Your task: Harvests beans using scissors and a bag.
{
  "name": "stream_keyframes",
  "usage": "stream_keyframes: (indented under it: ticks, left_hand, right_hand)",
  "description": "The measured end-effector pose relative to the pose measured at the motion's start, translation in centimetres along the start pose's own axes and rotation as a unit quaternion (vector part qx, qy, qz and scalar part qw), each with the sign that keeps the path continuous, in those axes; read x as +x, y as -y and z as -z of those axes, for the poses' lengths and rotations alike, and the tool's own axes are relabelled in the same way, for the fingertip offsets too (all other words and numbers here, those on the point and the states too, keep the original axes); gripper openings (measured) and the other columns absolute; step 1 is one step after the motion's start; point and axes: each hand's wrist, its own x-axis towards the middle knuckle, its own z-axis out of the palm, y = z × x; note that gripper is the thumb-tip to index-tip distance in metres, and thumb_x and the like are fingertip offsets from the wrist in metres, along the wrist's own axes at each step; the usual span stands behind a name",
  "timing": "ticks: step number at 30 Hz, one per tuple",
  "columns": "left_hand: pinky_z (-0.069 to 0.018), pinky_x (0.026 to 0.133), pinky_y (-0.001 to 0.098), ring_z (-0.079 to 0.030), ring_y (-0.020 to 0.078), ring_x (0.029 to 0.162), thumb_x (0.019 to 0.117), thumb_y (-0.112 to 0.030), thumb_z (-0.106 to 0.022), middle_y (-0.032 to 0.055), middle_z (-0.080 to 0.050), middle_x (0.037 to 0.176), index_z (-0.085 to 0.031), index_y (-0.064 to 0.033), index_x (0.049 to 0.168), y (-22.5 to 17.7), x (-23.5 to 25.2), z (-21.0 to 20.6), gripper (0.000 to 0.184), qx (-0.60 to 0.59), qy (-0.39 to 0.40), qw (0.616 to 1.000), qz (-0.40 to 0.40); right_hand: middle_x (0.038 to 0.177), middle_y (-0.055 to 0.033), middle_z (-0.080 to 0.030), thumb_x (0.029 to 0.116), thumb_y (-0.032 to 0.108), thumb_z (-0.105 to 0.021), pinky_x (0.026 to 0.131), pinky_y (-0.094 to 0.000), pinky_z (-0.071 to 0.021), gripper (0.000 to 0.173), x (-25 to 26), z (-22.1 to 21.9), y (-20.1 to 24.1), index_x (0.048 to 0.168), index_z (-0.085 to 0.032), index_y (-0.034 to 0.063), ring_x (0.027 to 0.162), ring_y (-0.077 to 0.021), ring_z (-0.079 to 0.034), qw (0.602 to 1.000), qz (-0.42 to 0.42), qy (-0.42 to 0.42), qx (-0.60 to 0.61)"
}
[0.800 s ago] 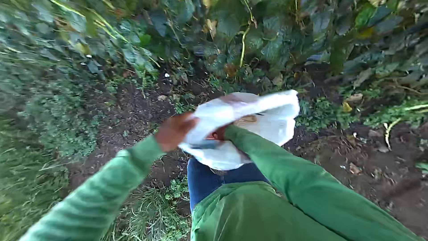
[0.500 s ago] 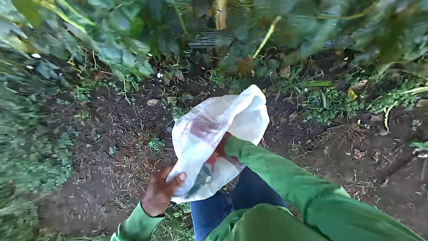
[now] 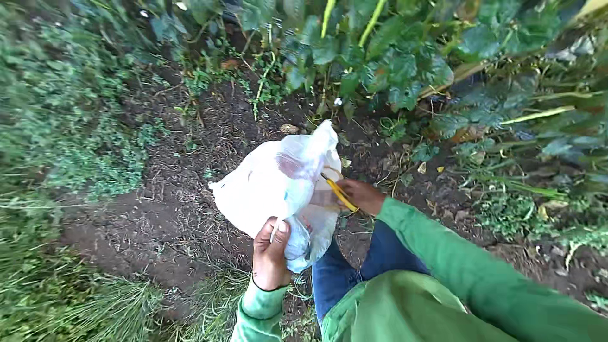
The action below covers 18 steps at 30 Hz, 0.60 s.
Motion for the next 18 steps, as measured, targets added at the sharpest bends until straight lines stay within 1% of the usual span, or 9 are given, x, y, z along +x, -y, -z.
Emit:
stream_keyframes:
  ticks: [2, 4, 6, 8, 10, 12, 14, 16, 18]
  left_hand:
    - [-0.0612, 0.067, 0.0275, -0.069, 0.0073, 0.071, 0.1017, -0.021, -0.059, -0.0007, -0.072, 0.080, -0.070, -0.0145, 0.093, -3.0, 0.1, 0.9, 0.015, 0.011, 0.002, 1.000, -0.026]
    - [-0.0603, 0.066, 0.0261, -0.068, 0.0061, 0.070, 0.1005, -0.020, -0.060, -0.0021, -0.071, 0.079, -0.070, -0.0149, 0.091, -5.7, 0.1, 1.9, 0.015, 0.041, 0.001, 0.998, -0.050]
    - [-0.0604, 0.067, 0.0260, -0.068, 0.0057, 0.070, 0.0995, -0.022, -0.062, -0.0029, -0.071, 0.079, -0.071, -0.0156, 0.091, -8.0, -0.2, 2.9, 0.013, 0.057, -0.004, 0.995, -0.080]
    - [-0.0609, 0.068, 0.0264, -0.069, 0.0063, 0.071, 0.0989, -0.023, -0.064, -0.0024, -0.072, 0.080, -0.071, -0.0161, 0.092, -10.0, -0.7, 3.8, 0.012, 0.059, -0.017, 0.992, -0.108]
    - [-0.0614, 0.069, 0.0267, -0.070, 0.0068, 0.073, 0.0994, -0.023, -0.063, -0.0016, -0.073, 0.082, -0.072, -0.0162, 0.094, -12.0, -0.9, 4.1, 0.012, 0.058, -0.041, 0.988, -0.138]
    - [-0.0622, 0.071, 0.0275, -0.072, 0.0078, 0.077, 0.1012, -0.021, -0.060, -0.0008, -0.074, 0.085, -0.071, -0.0155, 0.098, -13.9, -0.8, 4.4, 0.014, 0.048, -0.069, 0.982, -0.170]
    - [-0.0629, 0.072, 0.0287, -0.073, 0.0090, 0.078, 0.1015, -0.020, -0.059, 0.0003, -0.075, 0.086, -0.070, -0.0145, 0.099, -15.8, -0.5, 4.4, 0.013, 0.037, -0.102, 0.975, -0.195]
    - [-0.0628, 0.073, 0.0276, -0.073, 0.0071, 0.080, 0.1005, -0.020, -0.056, -0.0021, -0.075, 0.089, -0.068, -0.0163, 0.104, -18.2, -0.5, 4.3, 0.013, 0.059, -0.129, 0.967, -0.213]
    - [-0.0625, 0.077, 0.0272, -0.073, 0.0066, 0.086, 0.0983, -0.025, -0.061, -0.0032, -0.076, 0.094, -0.071, -0.0186, 0.108, -20.8, -0.2, 4.5, 0.015, 0.081, -0.139, 0.960, -0.230]
  right_hand:
    - [0.109, -0.0145, -0.066, 0.1017, 0.010, -0.058, 0.074, -0.0400, -0.0610, 0.049, 3.5, -4.6, 4.1, 0.146, -0.041, -0.0001, 0.084, -0.0206, -0.069, 0.994, -0.019, 0.032, 0.103]
    - [0.104, -0.0126, -0.065, 0.1029, 0.012, -0.058, 0.069, -0.0388, -0.0590, 0.047, 5.9, -7.9, 7.8, 0.146, -0.040, 0.0025, 0.080, -0.0190, -0.067, 0.988, -0.024, 0.067, 0.136]
    - [0.107, -0.0159, -0.067, 0.1019, 0.012, -0.061, 0.074, -0.0397, -0.0599, 0.048, 7.6, -9.7, 10.5, 0.145, -0.043, 0.0007, 0.083, -0.0206, -0.069, 0.993, 0.006, 0.088, 0.075]
    - [0.113, -0.0201, -0.069, 0.1006, 0.016, -0.064, 0.086, -0.0437, -0.0588, 0.050, 8.4, -10.7, 12.2, 0.144, -0.046, -0.0016, 0.095, -0.0253, -0.070, 0.995, 0.049, 0.083, -0.020]
    - [0.119, -0.0209, -0.069, 0.0984, 0.021, -0.067, 0.097, -0.0496, -0.0553, 0.053, 8.3, -10.8, 13.5, 0.143, -0.050, -0.0001, 0.106, -0.0300, -0.070, 0.992, 0.089, 0.027, -0.081]
    - [0.119, -0.0208, -0.070, 0.0962, 0.024, -0.069, 0.098, -0.0522, -0.0544, 0.056, 8.2, -10.2, 13.9, 0.144, -0.051, 0.0015, 0.108, -0.0318, -0.069, 0.987, 0.125, -0.048, -0.091]
    - [0.119, -0.0214, -0.070, 0.0956, 0.021, -0.068, 0.097, -0.0503, -0.0555, 0.056, 9.0, -8.8, 13.6, 0.144, -0.051, -0.0001, 0.107, -0.0313, -0.069, 0.980, 0.153, -0.096, -0.079]
    - [0.123, -0.0223, -0.068, 0.0962, 0.018, -0.067, 0.099, -0.0495, -0.0551, 0.057, 10.4, -6.6, 13.0, 0.146, -0.048, -0.0019, 0.110, -0.0318, -0.068, 0.978, 0.145, -0.127, -0.072]
    - [0.124, -0.0236, -0.067, 0.0967, 0.019, -0.066, 0.099, -0.0521, -0.0545, 0.059, 11.5, -3.7, 13.8, 0.148, -0.046, -0.0018, 0.111, -0.0343, -0.068, 0.973, 0.135, -0.173, -0.072]
